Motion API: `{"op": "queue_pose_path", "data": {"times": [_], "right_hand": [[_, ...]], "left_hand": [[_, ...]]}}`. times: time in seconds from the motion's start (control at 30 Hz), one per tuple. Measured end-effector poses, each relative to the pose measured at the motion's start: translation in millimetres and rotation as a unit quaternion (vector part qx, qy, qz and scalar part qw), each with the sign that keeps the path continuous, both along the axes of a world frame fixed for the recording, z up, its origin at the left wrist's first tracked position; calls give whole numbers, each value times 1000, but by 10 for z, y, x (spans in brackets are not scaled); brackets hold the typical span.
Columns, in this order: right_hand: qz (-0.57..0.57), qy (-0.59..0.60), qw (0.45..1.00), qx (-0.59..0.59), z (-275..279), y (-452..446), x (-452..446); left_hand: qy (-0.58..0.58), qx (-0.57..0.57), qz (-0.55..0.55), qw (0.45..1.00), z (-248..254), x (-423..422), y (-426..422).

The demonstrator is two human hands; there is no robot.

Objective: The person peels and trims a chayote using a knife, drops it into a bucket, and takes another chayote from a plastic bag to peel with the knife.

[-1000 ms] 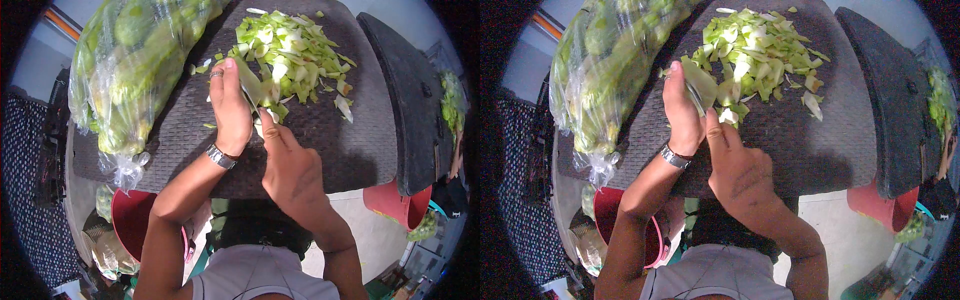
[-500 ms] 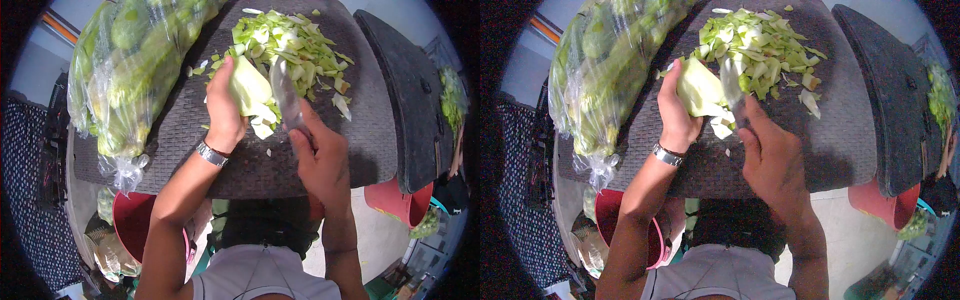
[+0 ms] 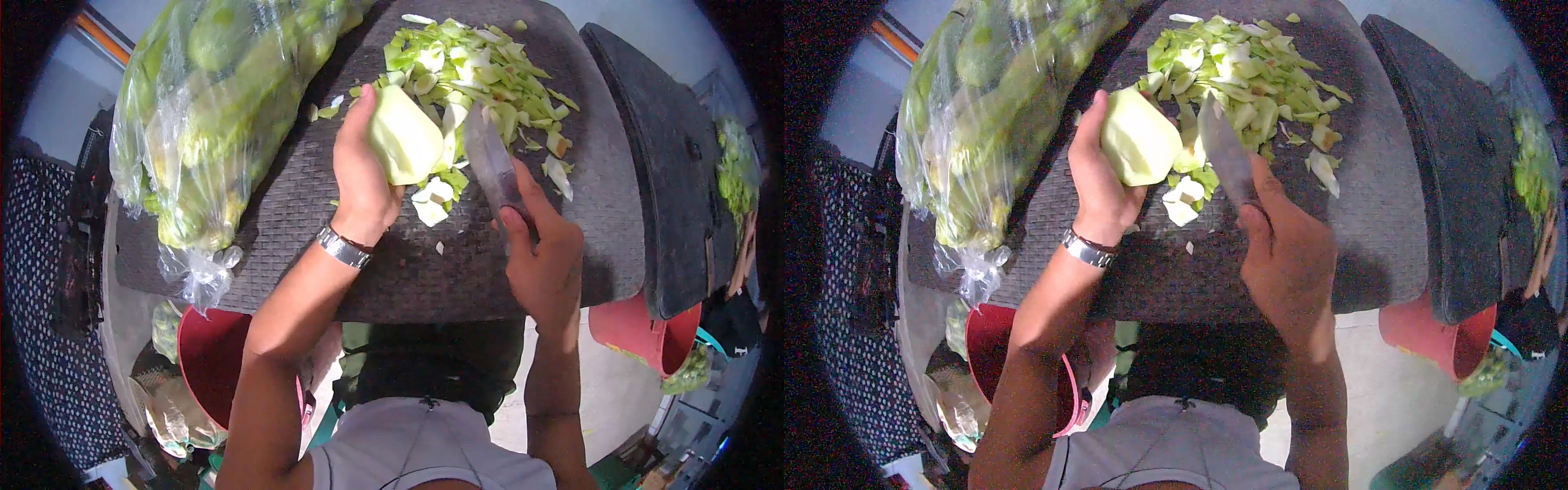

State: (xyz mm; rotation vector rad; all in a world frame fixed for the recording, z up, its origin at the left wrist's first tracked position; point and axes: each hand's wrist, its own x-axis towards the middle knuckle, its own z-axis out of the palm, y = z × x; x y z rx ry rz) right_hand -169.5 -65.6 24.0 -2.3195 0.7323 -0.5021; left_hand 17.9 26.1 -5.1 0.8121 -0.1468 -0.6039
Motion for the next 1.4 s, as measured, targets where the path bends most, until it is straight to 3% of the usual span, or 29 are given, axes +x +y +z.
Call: {"op": "queue_pose_path", "data": {"times": [0.07,0.57,0.97,1.07,1.17,1.4], "right_hand": [[41,-79,996,18,-10,-47,-4],[23,-29,999,-38,-24,113,79],[46,-43,997,38,-182,33,78],[67,-123,990,0,-354,-8,97],[42,-67,996,45,-351,36,82],[57,-69,995,45,-263,21,58]], "left_hand": [[10,-6,-47,999,-23,23,15],[-46,49,-33,997,-9,-44,-12],[-70,93,-28,993,-48,-56,-30],[-74,102,-26,992,-116,-43,-44],[-63,114,-35,991,-123,-23,-47],[-48,115,-35,992,-2,-55,-18]]}}
